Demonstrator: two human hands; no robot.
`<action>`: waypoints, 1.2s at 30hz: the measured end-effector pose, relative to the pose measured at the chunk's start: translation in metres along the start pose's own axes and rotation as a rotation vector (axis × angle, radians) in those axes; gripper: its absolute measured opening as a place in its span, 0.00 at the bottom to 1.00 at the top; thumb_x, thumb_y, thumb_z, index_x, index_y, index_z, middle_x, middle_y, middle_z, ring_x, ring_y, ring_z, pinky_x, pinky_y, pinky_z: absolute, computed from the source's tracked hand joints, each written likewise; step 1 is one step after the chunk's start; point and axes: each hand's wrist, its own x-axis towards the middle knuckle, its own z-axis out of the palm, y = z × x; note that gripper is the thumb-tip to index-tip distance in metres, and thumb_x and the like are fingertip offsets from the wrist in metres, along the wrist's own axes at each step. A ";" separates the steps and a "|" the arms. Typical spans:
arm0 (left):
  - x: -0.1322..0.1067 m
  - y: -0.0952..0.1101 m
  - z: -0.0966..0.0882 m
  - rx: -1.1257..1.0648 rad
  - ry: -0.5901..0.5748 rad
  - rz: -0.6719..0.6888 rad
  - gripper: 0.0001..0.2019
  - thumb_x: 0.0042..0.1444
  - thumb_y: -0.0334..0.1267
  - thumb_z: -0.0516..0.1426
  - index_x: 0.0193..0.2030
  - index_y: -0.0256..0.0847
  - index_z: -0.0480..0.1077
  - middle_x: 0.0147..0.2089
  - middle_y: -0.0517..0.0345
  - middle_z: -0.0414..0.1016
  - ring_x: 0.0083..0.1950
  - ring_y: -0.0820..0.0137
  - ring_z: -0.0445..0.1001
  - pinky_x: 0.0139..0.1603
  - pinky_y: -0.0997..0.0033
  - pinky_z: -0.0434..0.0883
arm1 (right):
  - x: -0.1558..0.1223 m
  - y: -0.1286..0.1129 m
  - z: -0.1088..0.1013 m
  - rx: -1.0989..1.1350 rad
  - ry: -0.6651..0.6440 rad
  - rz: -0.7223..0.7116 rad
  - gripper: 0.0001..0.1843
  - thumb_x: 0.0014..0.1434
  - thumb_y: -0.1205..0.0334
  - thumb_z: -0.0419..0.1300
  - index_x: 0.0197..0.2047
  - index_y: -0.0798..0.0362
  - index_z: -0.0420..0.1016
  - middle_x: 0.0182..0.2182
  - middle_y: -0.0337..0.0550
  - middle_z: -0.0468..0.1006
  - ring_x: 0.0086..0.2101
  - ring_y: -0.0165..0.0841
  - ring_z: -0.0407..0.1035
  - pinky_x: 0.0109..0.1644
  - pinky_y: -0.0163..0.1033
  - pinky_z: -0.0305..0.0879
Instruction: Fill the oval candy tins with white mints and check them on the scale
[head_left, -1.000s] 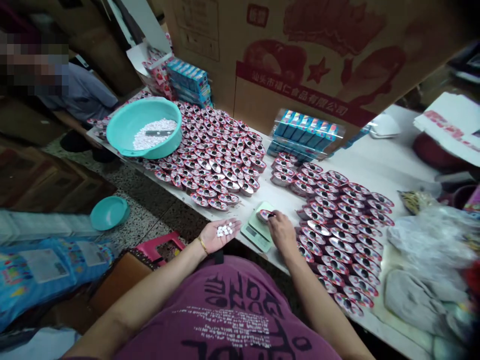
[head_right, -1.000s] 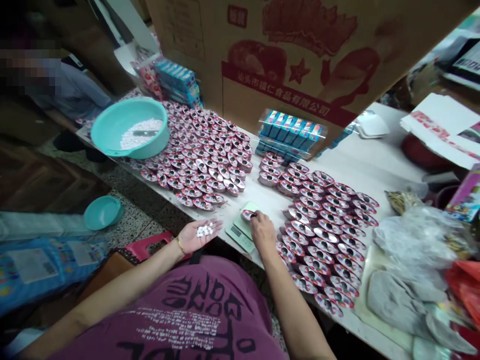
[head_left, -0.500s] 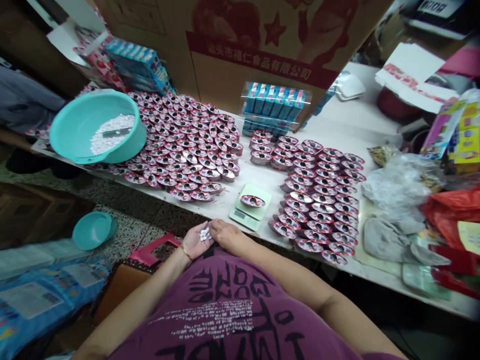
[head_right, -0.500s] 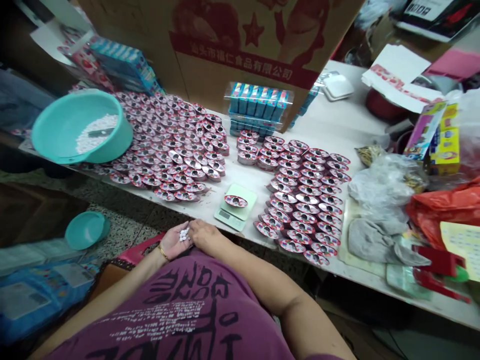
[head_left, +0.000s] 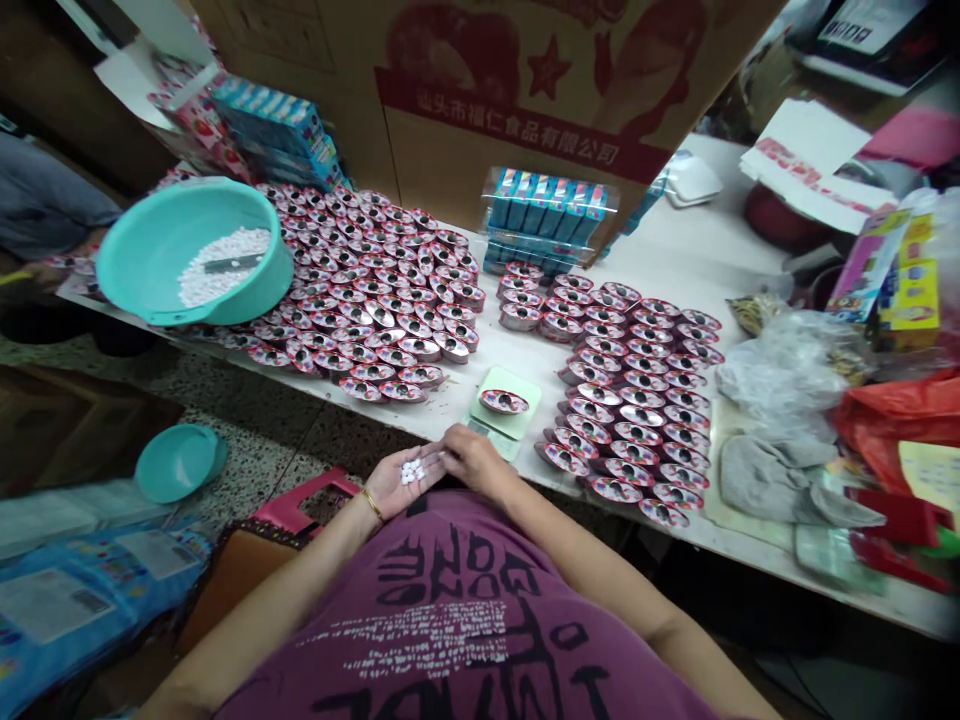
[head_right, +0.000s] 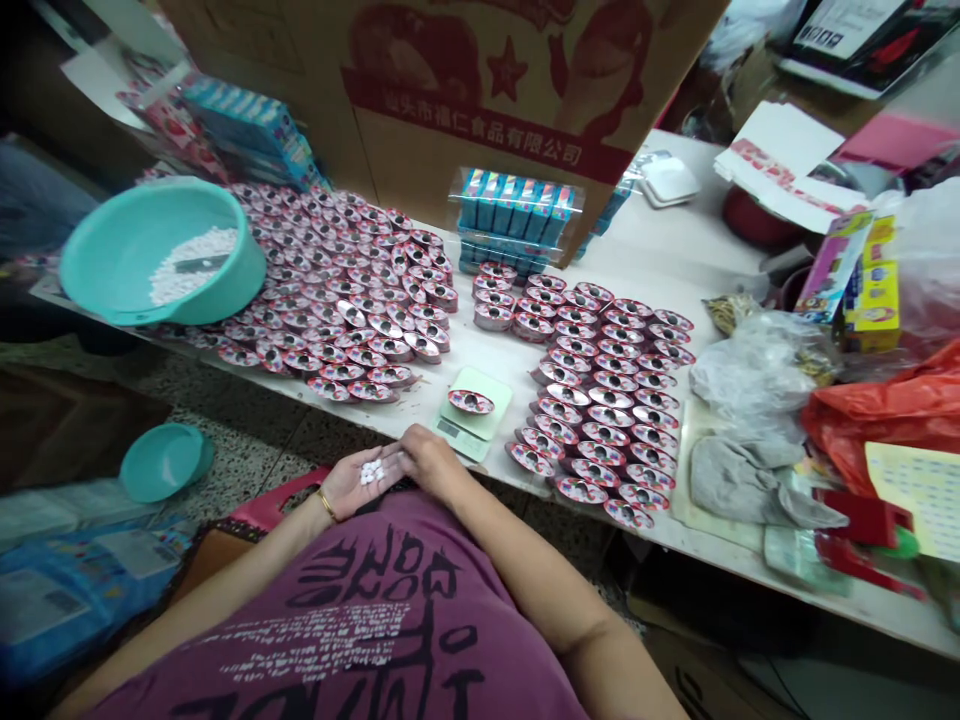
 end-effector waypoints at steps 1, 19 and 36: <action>0.000 0.001 0.000 -0.002 -0.029 -0.016 0.14 0.53 0.29 0.48 0.45 0.25 0.65 0.41 0.40 0.72 0.47 0.64 0.69 0.49 0.65 0.66 | -0.003 0.009 -0.009 -0.001 0.091 0.042 0.07 0.51 0.70 0.51 0.34 0.55 0.68 0.30 0.41 0.67 0.33 0.28 0.62 0.38 0.31 0.59; 0.003 0.004 -0.001 0.024 0.057 0.034 0.13 0.50 0.25 0.49 0.43 0.25 0.66 0.42 0.39 0.71 0.45 0.64 0.71 0.42 0.72 0.69 | -0.046 0.069 -0.064 -0.145 0.634 0.391 0.12 0.55 0.62 0.49 0.35 0.54 0.72 0.30 0.42 0.73 0.30 0.30 0.66 0.37 0.36 0.62; 0.007 0.005 0.000 0.131 0.119 0.064 0.08 0.49 0.23 0.51 0.36 0.29 0.67 0.31 0.49 0.72 0.28 0.75 0.71 0.24 0.81 0.66 | -0.034 0.066 -0.057 -0.145 0.680 0.357 0.13 0.55 0.60 0.48 0.39 0.54 0.69 0.34 0.44 0.71 0.35 0.31 0.65 0.40 0.38 0.62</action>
